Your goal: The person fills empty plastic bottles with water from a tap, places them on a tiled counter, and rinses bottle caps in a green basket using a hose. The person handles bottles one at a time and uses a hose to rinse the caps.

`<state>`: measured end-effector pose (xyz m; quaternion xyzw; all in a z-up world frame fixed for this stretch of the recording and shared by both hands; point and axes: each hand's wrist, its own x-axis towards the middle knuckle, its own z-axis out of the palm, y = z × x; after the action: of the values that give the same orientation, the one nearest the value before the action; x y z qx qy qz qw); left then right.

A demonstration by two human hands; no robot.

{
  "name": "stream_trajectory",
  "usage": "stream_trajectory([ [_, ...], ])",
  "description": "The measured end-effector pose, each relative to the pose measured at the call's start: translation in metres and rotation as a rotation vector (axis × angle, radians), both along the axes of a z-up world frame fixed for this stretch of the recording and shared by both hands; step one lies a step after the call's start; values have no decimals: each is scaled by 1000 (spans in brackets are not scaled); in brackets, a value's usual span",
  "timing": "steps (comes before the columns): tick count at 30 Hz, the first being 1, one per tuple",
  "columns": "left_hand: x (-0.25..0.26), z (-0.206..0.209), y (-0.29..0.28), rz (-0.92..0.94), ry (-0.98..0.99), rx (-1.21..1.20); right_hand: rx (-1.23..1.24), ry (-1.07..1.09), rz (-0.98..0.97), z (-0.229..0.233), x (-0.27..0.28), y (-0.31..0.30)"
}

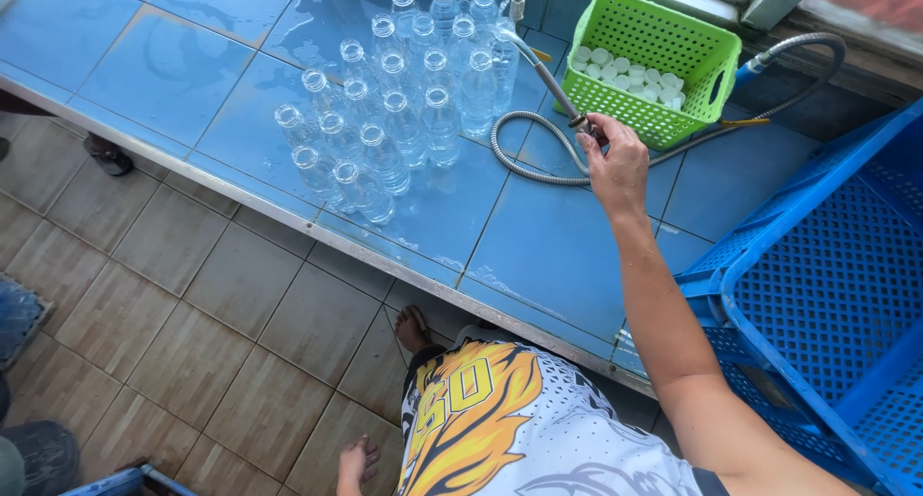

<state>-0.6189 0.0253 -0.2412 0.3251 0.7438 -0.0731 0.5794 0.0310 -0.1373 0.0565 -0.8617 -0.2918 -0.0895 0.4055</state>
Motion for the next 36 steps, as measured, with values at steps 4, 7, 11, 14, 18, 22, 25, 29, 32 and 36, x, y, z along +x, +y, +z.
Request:
stream_trajectory([
  [4,3,1,1,6,16,-18,-29,-68,13,4,3,13],
  [7,1,-7,1,13,-5,7,-33,-70,17,4,5,17],
  [11,2,-10,-3,15,3,-5,-36,-63,11,5,6,17],
  [14,5,-3,-10,20,17,-13,-26,-57,10,1,9,14],
  [18,0,-6,-16,41,19,-29,-19,-56,9,2,8,14],
  [22,-1,-4,-18,49,44,-43,-14,-59,13,5,6,16],
  [25,0,-1,-16,45,47,-50,-5,-49,14,7,5,17],
  [29,12,10,-11,54,101,-69,-7,-52,12,6,6,18],
  [32,4,-1,-11,24,4,-16,-9,-53,14,6,6,18],
  [36,11,6,-7,31,68,-38,-11,-61,15,3,7,18],
])
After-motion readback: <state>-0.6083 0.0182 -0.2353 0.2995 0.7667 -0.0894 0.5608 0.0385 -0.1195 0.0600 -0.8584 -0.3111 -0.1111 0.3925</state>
